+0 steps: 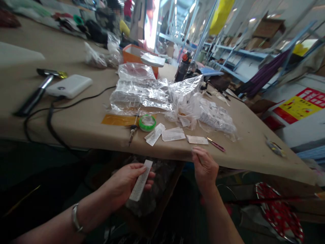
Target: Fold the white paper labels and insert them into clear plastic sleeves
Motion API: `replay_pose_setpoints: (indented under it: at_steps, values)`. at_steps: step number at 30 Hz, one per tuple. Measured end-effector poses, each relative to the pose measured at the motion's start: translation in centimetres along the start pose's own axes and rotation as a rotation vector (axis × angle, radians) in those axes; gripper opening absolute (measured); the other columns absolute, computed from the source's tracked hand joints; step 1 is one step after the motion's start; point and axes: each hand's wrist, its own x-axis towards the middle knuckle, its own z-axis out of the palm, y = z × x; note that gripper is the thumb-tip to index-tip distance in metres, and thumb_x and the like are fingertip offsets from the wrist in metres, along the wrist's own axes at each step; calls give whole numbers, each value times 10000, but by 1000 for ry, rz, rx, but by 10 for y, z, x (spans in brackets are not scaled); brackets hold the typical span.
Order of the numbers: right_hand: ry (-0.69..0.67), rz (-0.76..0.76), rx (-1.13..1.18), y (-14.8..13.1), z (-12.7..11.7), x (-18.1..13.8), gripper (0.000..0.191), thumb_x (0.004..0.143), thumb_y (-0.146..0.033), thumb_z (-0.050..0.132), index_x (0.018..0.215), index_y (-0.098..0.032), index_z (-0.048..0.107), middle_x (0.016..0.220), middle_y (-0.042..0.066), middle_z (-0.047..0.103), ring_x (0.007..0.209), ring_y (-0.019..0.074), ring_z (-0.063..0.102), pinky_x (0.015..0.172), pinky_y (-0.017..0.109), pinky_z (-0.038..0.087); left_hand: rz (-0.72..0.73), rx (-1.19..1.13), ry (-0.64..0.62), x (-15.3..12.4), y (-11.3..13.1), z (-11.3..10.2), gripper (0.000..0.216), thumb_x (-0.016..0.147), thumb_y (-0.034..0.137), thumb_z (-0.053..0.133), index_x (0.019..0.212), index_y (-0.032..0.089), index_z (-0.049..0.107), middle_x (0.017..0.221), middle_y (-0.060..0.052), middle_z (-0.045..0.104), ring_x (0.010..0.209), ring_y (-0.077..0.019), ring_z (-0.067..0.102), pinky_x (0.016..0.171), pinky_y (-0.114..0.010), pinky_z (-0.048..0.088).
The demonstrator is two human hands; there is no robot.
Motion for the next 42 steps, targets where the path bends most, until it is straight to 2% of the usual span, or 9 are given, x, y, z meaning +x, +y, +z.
replay_pose_setpoints:
  at_steps: [2, 4, 7, 13, 29, 32, 36, 39, 42]
  values:
    - [-39, -27, 190, -34, 13, -4, 159, 832, -140, 570, 945, -230, 637, 1019, 54, 667, 976, 209, 633, 885, 403, 502, 1, -42, -2, 1, 0, 3, 90, 825, 147, 535, 857, 78, 585, 726, -100, 658, 530, -131, 600, 531, -261, 511]
    - [-244, -210, 308, -64, 29, -12, 213, 820, -115, 569, 974, -245, 635, 1029, 56, 667, 1056, 231, 600, 903, 429, 494, 31, -127, -61, 4, 0, 4, 83, 793, 116, 551, 839, 74, 607, 712, -91, 652, 537, -128, 594, 523, -247, 494]
    - [-400, -429, 323, -88, 53, -26, 194, 831, -127, 558, 975, -228, 639, 1002, 67, 677, 1068, 229, 588, 931, 447, 469, 111, -261, -133, 9, -1, -1, 59, 693, 35, 587, 728, 70, 619, 667, -65, 631, 508, -95, 557, 487, -194, 433]
    - [-491, -488, 270, -87, 68, -40, 196, 867, -127, 497, 990, -212, 624, 1029, 72, 678, 1106, 213, 572, 969, 440, 439, 161, -352, -3, 10, -2, -16, 71, 657, 33, 585, 662, 102, 599, 637, -37, 609, 535, -101, 561, 516, -207, 428]
    - [-546, -502, 278, -102, 66, -44, 238, 834, -112, 530, 1048, -190, 599, 1050, 78, 677, 1098, 219, 575, 984, 446, 429, 172, -367, -74, -1, -4, -23, 62, 718, 117, 632, 670, 91, 602, 658, -48, 616, 560, -93, 564, 533, -192, 436]
    - [-537, -295, 389, -103, 62, -41, 303, 824, -223, 576, 1125, -188, 559, 1100, 100, 639, 1088, 239, 567, 956, 433, 444, 139, -292, -78, -6, -2, -23, 56, 757, 89, 581, 708, 87, 608, 652, -48, 613, 521, -89, 559, 510, -193, 439]
    - [-471, 295, 562, -99, 64, -27, 172, 824, -304, 576, 962, -202, 566, 905, 49, 620, 839, 178, 603, 734, 298, 503, 64, -155, -93, -16, 3, -22, 127, 838, 170, 517, 825, 93, 616, 698, -66, 629, 472, -92, 552, 492, -222, 453]
    - [-622, 581, 740, -98, 73, -16, 169, 781, -336, 628, 841, -190, 568, 738, -8, 586, 648, 119, 554, 596, 226, 466, 52, -92, -115, -21, 3, -22, 141, 839, 203, 528, 827, 93, 616, 721, -72, 634, 472, -87, 553, 482, -213, 439]
    - [-738, 697, 878, -102, 80, -13, 183, 767, -340, 645, 738, -179, 562, 587, -48, 528, 512, 84, 475, 499, 201, 408, 68, -60, -135, -21, 1, -24, 136, 832, 198, 532, 778, 99, 609, 672, -41, 612, 458, -77, 535, 468, -201, 418]
